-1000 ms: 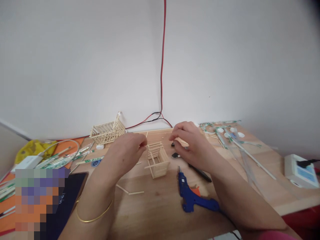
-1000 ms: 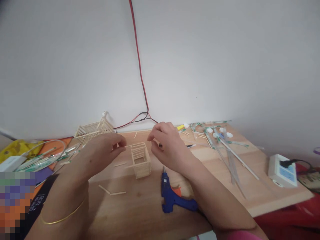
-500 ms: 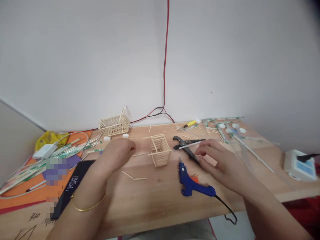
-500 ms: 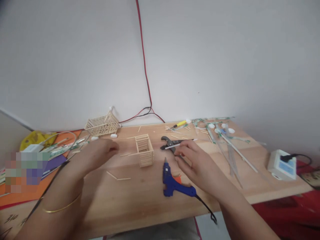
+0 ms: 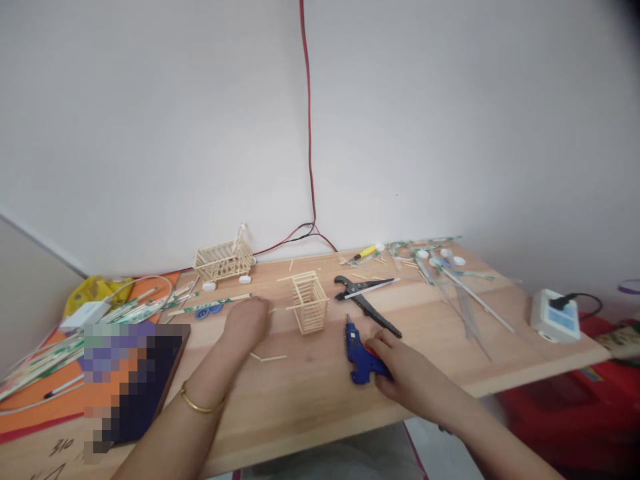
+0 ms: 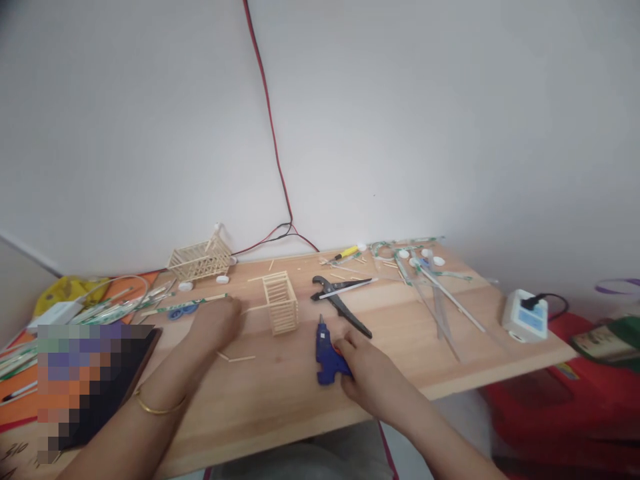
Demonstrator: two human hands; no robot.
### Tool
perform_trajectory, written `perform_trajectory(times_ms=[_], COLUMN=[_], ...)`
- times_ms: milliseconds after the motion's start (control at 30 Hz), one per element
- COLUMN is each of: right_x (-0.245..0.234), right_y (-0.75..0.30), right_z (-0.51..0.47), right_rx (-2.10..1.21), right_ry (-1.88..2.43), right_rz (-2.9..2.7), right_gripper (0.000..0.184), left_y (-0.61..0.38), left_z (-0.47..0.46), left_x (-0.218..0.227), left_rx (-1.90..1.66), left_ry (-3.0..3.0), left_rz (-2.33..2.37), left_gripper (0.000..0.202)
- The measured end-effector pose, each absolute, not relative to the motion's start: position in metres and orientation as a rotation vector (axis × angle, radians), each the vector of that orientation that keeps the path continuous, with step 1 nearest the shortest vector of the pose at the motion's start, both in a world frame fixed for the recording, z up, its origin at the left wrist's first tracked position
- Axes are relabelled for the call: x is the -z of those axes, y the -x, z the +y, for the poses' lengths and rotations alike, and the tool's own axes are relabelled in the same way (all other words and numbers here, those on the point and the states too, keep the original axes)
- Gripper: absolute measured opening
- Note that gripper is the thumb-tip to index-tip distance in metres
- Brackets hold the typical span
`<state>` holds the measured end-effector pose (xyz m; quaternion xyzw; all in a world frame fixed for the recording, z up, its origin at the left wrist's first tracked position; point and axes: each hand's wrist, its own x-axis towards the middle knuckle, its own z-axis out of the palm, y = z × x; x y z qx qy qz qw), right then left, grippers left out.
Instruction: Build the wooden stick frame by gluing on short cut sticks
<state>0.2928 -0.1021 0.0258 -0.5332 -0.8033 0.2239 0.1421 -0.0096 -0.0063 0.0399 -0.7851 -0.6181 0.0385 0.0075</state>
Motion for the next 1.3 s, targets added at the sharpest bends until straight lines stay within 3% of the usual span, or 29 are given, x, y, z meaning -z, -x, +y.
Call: perform_trajectory(times_ms=[100,267,400,467,767,1300], right_x=[-0.027,-0.058,-0.086,-0.091,-0.064,-0.067], right_y=[-0.293,-0.299,-0.280,-0.266,-0.252,-0.260], right_z=[-0.100,-0.081,-0.056,-0.043,-0.021,-0.028], right_rx=[-0.600,-0.656,-0.588,-0.582,-0.729,-0.858], right_ry=[1.535,1.506,1.292,1.140,0.993,1.053], right_rz=[-2.243,-1.990,-1.813,-1.847,-1.980,-1.964], right_gripper=[0.034,0.029,0.010,0.011,0.016,0.013], left_y=[0.022,0.014,-0.012,-0.021,-0.022,-0.030], left_z=[-0.010,-0.016,-0.021,-0.021,-0.016,-0.020], left_x=[-0.068,-0.112,-0.109,-0.098,-0.074,-0.072], left_rx=[-0.036,0.654,1.262,1.377,1.323,1.286], left_ry=[2.422,2.547,2.482,2.393,2.185,2.125], left_rz=[-1.963,-1.872,-1.571,-1.443,-1.220,-1.145], left_gripper=[0.025,0.017,0.018,0.013,0.010,0.015])
